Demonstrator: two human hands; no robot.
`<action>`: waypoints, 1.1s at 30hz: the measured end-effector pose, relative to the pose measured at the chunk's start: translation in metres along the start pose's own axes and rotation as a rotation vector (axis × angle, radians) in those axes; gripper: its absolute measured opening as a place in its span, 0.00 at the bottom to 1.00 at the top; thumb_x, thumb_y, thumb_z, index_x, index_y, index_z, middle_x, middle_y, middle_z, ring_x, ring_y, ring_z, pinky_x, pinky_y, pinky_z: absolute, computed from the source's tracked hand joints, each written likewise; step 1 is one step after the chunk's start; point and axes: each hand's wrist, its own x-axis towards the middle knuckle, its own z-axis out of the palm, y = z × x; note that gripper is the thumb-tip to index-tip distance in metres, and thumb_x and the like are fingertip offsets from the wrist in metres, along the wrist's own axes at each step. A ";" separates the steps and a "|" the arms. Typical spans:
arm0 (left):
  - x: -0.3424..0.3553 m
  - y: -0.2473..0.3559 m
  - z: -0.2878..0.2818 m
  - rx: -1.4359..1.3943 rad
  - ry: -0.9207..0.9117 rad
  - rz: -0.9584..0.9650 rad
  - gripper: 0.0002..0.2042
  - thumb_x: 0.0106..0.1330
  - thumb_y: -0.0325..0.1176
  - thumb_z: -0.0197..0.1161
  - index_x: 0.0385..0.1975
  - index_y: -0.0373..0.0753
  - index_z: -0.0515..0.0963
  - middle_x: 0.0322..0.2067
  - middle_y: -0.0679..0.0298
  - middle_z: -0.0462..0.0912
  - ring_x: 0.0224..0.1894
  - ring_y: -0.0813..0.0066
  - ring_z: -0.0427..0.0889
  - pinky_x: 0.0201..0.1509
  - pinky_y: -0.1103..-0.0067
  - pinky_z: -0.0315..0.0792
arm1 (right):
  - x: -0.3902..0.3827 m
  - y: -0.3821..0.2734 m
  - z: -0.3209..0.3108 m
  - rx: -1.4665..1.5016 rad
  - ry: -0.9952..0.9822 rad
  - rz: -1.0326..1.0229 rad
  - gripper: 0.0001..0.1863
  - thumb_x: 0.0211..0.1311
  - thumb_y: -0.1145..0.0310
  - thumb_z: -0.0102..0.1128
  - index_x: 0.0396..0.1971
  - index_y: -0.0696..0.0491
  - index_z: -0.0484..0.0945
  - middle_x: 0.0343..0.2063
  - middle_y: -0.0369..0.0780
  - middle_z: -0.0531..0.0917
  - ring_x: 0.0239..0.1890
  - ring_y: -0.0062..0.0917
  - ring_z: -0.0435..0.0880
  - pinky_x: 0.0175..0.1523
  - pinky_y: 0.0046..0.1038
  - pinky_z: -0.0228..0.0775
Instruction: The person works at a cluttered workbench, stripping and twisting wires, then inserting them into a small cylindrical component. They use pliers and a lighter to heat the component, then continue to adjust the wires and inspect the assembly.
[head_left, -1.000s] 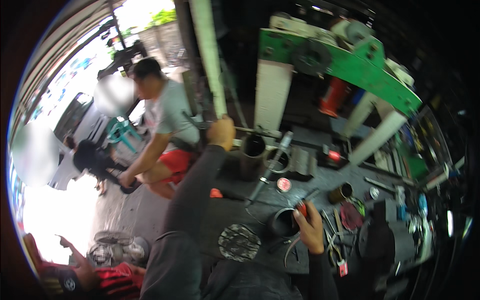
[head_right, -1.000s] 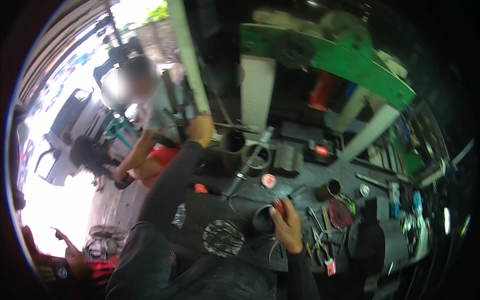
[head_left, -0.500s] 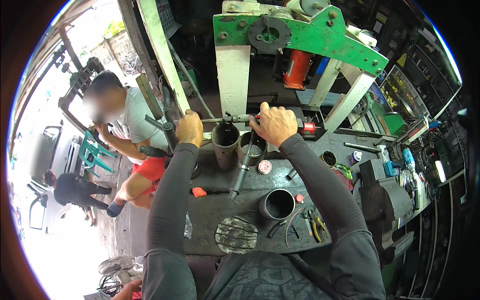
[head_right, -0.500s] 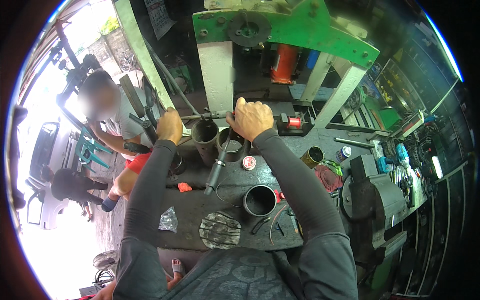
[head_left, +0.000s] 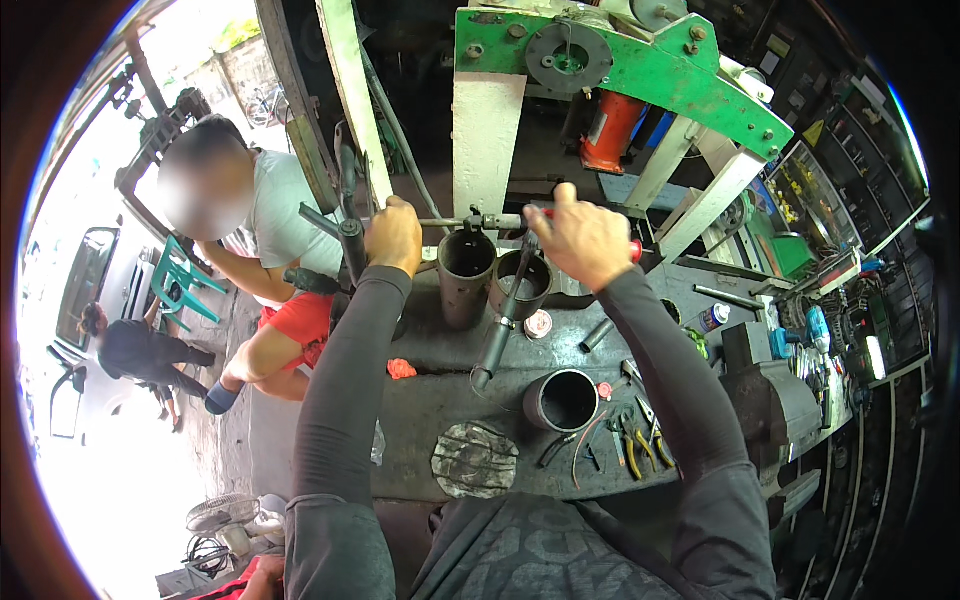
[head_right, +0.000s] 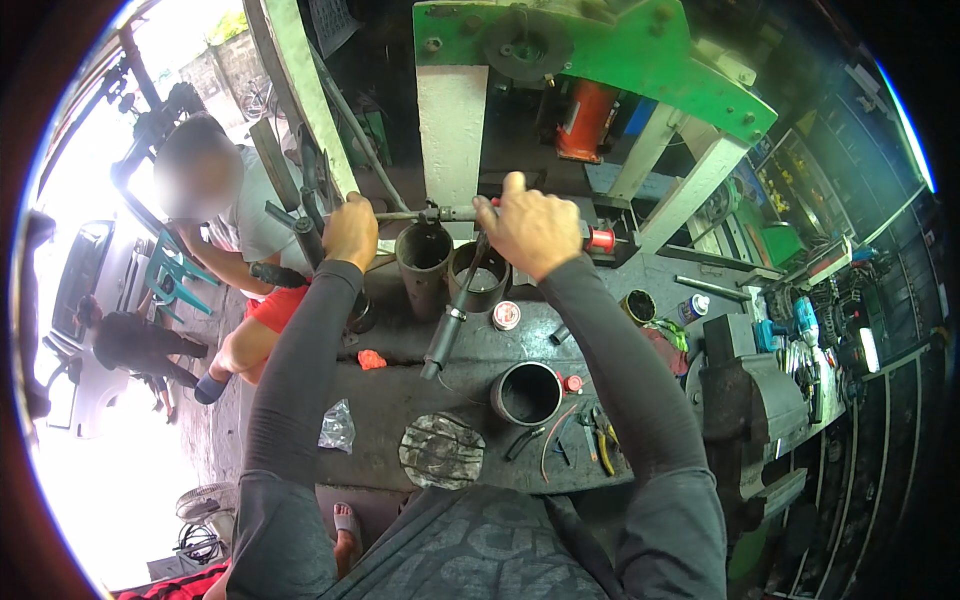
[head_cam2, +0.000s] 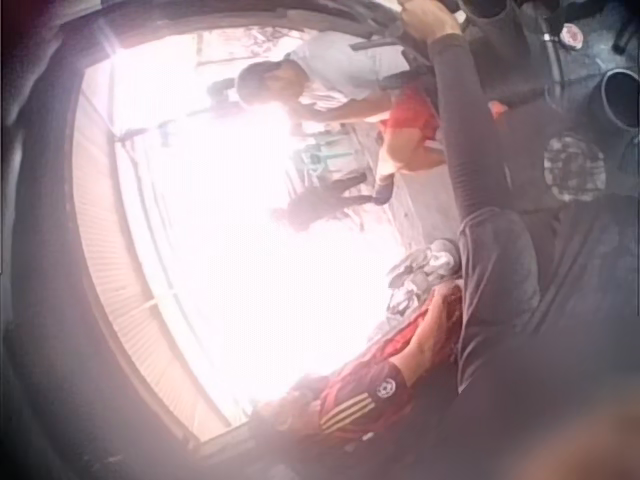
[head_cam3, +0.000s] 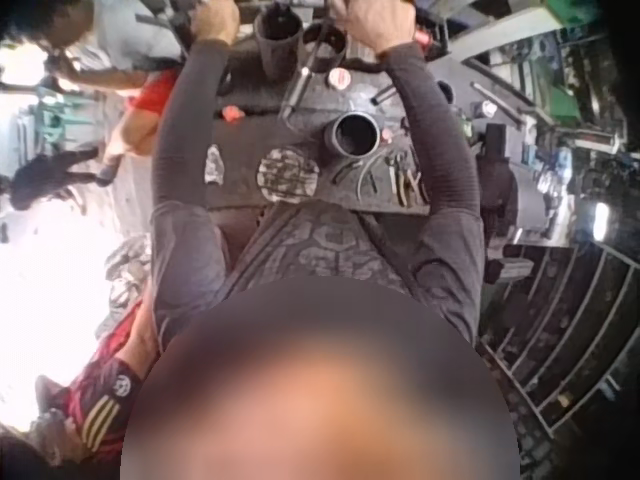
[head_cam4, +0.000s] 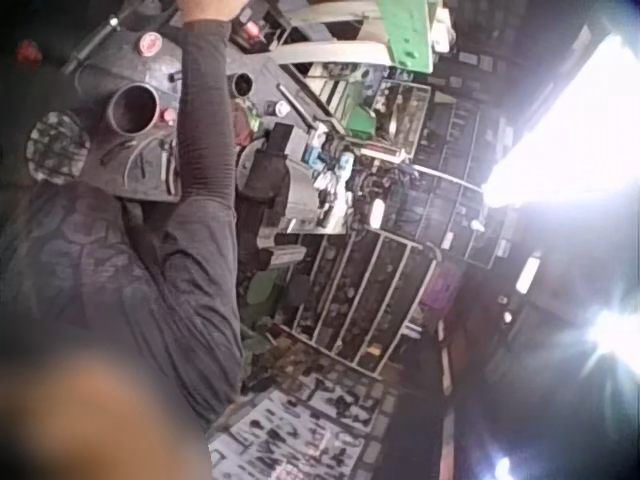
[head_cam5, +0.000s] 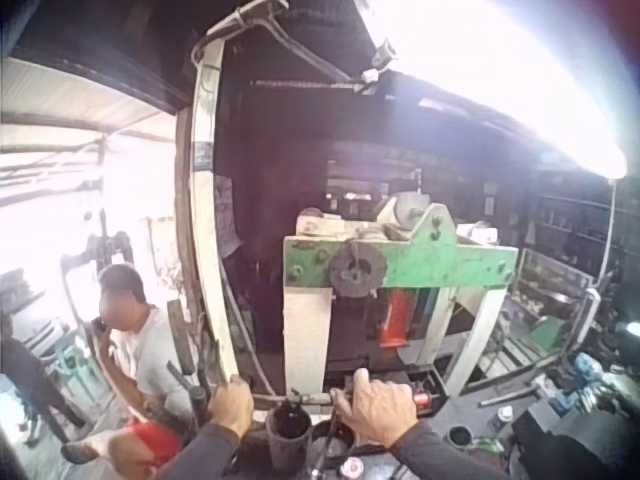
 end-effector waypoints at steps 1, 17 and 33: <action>0.000 0.000 0.001 0.026 0.012 0.000 0.09 0.73 0.28 0.52 0.43 0.28 0.75 0.35 0.41 0.89 0.41 0.46 0.91 0.44 0.59 0.86 | -0.014 0.005 -0.012 0.063 0.042 0.019 0.27 0.67 0.42 0.64 0.36 0.54 0.71 0.20 0.46 0.85 0.23 0.44 0.88 0.28 0.43 0.78; 0.008 0.002 -0.012 0.112 -0.095 0.063 0.11 0.68 0.27 0.59 0.42 0.26 0.81 0.42 0.40 0.88 0.48 0.45 0.89 0.52 0.59 0.83 | -0.253 0.096 0.107 0.364 -0.252 0.410 0.13 0.66 0.64 0.65 0.42 0.58 0.78 0.37 0.54 0.85 0.43 0.55 0.84 0.47 0.51 0.74; 0.008 0.000 -0.023 0.213 -0.146 0.146 0.09 0.69 0.27 0.61 0.40 0.34 0.88 0.43 0.45 0.89 0.48 0.47 0.90 0.51 0.60 0.84 | -0.151 -0.069 0.055 1.920 -0.441 0.707 0.21 0.76 0.53 0.63 0.49 0.59 0.81 0.34 0.37 0.85 0.29 0.19 0.83 0.32 0.24 0.75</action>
